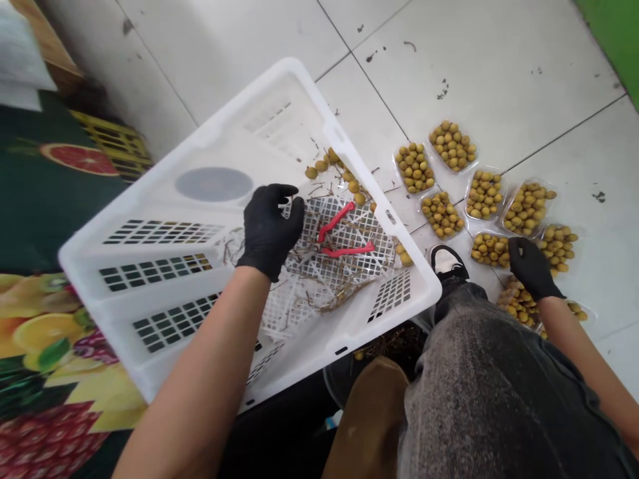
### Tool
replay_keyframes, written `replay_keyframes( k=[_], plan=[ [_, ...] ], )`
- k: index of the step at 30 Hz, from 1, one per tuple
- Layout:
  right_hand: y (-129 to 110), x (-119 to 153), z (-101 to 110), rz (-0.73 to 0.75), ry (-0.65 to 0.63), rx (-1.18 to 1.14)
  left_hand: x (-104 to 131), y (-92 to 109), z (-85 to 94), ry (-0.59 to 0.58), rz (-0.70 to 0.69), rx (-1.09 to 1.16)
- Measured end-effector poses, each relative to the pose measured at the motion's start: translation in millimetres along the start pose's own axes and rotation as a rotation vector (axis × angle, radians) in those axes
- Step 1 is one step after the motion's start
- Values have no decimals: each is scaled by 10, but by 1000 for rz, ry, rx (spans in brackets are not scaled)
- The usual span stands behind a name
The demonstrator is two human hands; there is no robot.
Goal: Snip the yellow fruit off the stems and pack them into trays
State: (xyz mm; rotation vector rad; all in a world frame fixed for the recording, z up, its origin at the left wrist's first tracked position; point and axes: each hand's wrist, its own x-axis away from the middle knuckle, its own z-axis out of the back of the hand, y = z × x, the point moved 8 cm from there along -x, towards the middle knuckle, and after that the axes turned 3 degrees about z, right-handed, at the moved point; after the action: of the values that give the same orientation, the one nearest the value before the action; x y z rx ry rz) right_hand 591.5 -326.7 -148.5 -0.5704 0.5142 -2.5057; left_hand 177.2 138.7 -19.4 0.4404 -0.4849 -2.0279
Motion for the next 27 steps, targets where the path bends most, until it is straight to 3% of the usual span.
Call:
replay_keyframes(
  k=[3,8,15,20,27],
  plan=[
    [-87,41,-26,40,19,202,-19,-46,-27,-5,69,43],
    [-409,53,131,145,175,123,-117,166,-135,-40,117,-46],
    [-1504,24,165,393,146,-210,-338,553,-484,-155,164,-166],
    [-2213,55,206,533,95,-440,-370,527,-562,-128,226,-126],
    [-2886,-6,220,513,-89,-850,-380,453,-608,-70,301,-152]
  ],
)
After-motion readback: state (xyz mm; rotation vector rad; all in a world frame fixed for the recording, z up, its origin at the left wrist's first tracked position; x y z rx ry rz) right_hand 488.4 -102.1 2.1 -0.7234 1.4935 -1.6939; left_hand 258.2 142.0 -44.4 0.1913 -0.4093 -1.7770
